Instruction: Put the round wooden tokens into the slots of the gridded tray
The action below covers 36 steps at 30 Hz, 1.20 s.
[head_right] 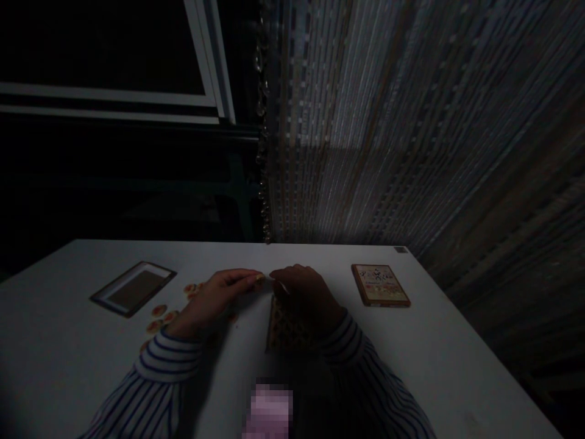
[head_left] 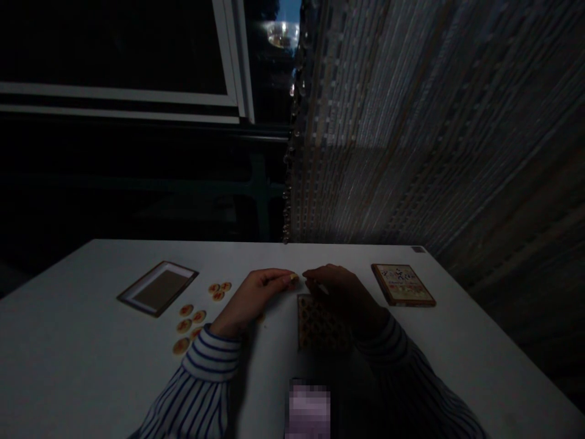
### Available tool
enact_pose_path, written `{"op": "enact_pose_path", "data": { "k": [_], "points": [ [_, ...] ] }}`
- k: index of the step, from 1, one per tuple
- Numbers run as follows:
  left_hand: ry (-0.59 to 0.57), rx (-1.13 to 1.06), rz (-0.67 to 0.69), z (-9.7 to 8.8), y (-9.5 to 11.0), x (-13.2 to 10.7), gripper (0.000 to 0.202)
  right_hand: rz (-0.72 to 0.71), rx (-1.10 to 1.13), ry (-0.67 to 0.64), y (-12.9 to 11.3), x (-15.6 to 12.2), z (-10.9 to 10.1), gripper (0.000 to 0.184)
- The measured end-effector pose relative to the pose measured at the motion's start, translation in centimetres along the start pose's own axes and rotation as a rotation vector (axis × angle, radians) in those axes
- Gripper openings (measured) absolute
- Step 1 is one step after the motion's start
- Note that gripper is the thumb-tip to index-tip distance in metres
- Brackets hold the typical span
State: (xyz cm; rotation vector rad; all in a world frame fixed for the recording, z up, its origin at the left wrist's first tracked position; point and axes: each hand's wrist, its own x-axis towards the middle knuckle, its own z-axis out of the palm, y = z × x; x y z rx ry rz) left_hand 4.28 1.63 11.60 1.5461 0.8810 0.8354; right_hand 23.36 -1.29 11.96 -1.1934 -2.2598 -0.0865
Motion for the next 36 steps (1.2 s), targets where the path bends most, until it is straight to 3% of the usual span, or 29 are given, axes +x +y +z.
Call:
{"op": "enact_pose_path", "data": {
  "k": [6,19,28,36],
  "points": [
    [-0.015,-0.031,0.007,0.23,-0.05,-0.04,0.025,-0.006,0.085,0.046,-0.47,0.27,0.35,0.017],
    [-0.027,-0.091,-0.025,0.52,-0.2,-0.02,0.022,-0.018,0.233,0.019,-0.77,0.46,0.27,0.017],
    [-0.096,-0.157,-0.022,0.52,-0.03,-0.11,0.026,0.002,0.254,0.001,-0.63,0.43,0.22,0.019],
    [-0.09,-0.154,-0.004,0.62,0.01,0.06,0.024,0.026,0.212,0.017,-0.8,0.58,0.2,0.018]
  ]
}}
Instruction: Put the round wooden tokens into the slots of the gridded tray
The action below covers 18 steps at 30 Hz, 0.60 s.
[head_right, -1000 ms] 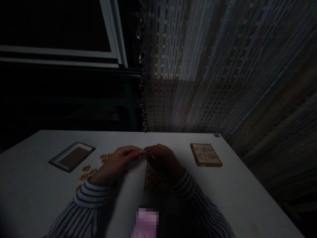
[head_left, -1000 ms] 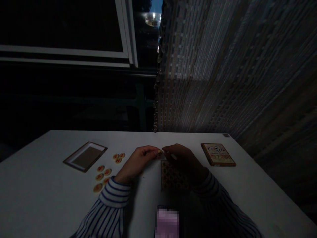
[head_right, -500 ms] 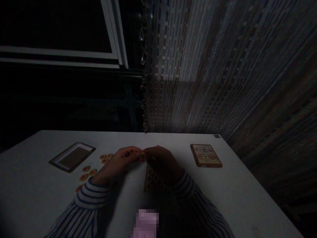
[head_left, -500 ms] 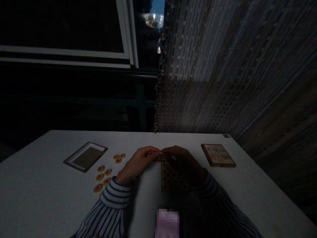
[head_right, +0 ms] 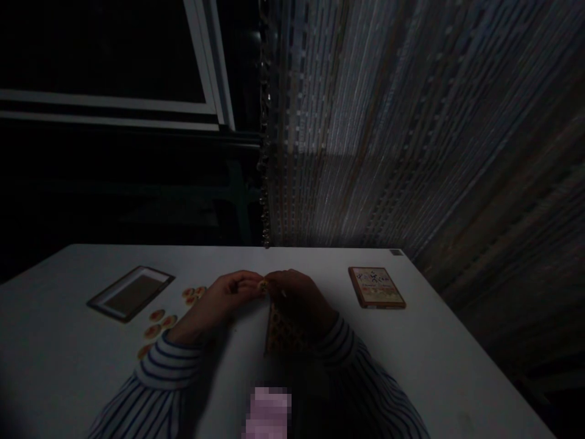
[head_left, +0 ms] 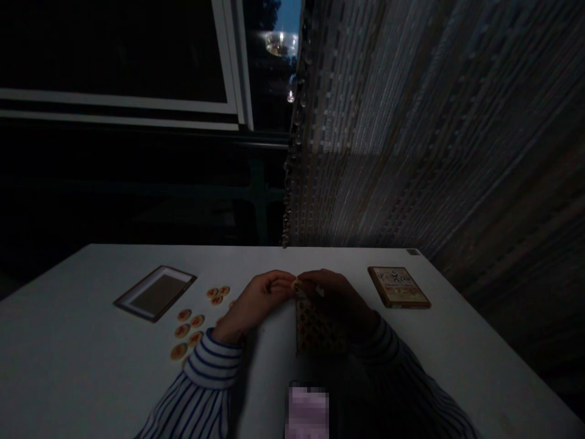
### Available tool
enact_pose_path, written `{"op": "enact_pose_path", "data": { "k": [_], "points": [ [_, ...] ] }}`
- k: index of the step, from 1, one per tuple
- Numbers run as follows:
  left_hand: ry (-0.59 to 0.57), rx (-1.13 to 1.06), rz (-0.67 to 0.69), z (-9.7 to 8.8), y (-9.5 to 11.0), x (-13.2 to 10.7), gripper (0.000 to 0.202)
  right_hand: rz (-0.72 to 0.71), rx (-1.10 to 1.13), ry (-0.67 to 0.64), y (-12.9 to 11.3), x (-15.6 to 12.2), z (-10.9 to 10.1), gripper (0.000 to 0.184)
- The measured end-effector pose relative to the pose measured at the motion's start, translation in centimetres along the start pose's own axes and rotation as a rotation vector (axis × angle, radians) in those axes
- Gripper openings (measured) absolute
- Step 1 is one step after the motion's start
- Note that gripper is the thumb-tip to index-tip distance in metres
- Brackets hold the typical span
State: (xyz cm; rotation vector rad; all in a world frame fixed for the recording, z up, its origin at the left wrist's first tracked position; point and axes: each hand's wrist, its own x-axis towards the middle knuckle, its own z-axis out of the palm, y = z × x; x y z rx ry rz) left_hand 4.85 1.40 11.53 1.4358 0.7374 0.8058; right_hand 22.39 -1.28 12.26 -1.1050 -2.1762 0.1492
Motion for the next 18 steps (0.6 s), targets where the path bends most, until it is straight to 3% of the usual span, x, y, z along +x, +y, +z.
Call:
{"op": "enact_pose_path", "data": {
  "k": [18],
  "points": [
    [0.019,0.099,0.002,1.2,-0.2,0.0,0.024,0.122,0.024,0.0,0.7,-2.6,-2.4,0.022]
  ]
}}
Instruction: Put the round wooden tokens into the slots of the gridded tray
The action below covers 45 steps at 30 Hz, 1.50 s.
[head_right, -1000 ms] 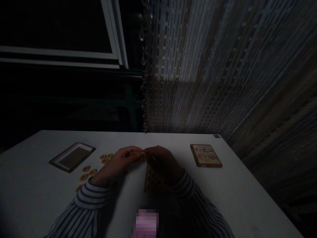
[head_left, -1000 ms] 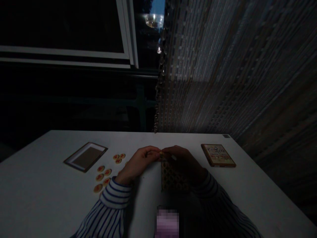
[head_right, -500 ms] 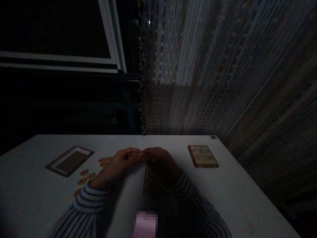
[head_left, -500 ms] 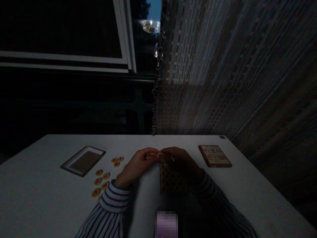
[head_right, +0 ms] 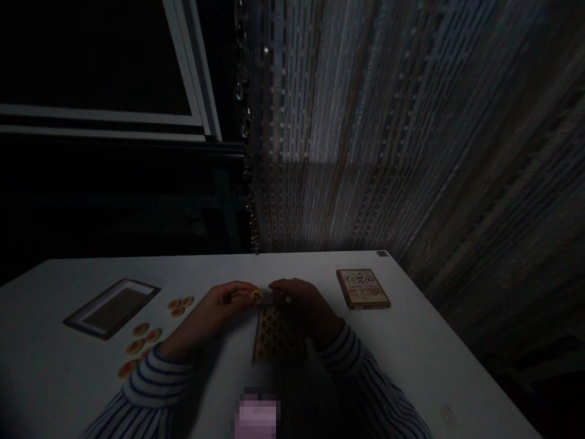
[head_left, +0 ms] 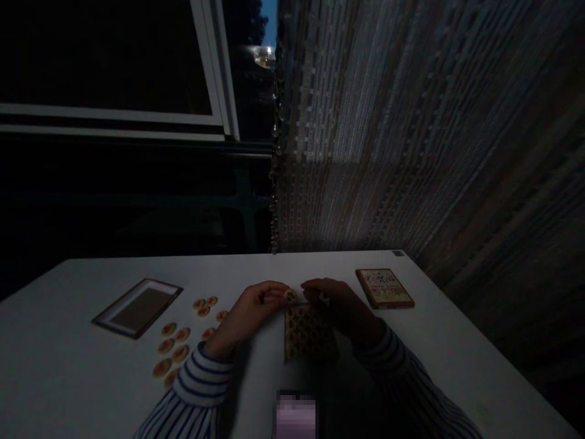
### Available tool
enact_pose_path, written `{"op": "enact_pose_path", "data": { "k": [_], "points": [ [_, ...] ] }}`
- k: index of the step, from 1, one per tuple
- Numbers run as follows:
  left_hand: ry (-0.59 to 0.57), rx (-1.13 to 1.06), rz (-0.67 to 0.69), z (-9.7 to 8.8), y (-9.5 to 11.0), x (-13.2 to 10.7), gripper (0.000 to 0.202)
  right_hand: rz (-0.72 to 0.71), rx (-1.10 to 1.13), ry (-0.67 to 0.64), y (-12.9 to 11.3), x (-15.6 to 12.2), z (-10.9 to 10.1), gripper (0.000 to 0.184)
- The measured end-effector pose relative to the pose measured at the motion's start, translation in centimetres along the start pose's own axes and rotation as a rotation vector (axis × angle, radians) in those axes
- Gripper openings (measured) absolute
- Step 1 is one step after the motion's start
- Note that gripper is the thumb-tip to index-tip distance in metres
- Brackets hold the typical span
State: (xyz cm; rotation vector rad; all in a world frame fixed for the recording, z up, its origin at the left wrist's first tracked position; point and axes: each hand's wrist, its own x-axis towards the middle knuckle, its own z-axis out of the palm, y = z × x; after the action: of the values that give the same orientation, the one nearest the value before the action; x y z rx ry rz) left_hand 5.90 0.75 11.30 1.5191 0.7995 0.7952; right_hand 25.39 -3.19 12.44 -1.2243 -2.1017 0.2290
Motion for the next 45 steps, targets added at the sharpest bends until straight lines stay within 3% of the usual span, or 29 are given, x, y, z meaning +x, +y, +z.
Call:
{"op": "enact_pose_path", "data": {
  "k": [20,27,34,41,45],
  "points": [
    [-0.001,0.031,0.03,2.4,0.7,0.7,0.029,-0.027,0.009,-0.008,0.9,-0.7,-1.4,0.024],
    [0.024,0.075,0.032,2.8,0.7,0.8,0.028,-0.045,0.161,-0.091,0.4,-0.5,-1.1,0.019],
    [0.086,0.087,0.011,3.1,0.5,0.9,0.023,0.041,0.247,-0.063,0.7,-0.6,-0.6,0.016],
    [0.029,0.058,0.022,3.2,0.6,0.8,0.023,0.135,0.193,-0.047,0.6,-0.5,-0.4,0.011],
    [0.004,0.038,0.027,3.2,0.1,0.9,0.027,0.115,0.225,-0.043,0.8,-0.4,-0.3,0.012]
  ]
}}
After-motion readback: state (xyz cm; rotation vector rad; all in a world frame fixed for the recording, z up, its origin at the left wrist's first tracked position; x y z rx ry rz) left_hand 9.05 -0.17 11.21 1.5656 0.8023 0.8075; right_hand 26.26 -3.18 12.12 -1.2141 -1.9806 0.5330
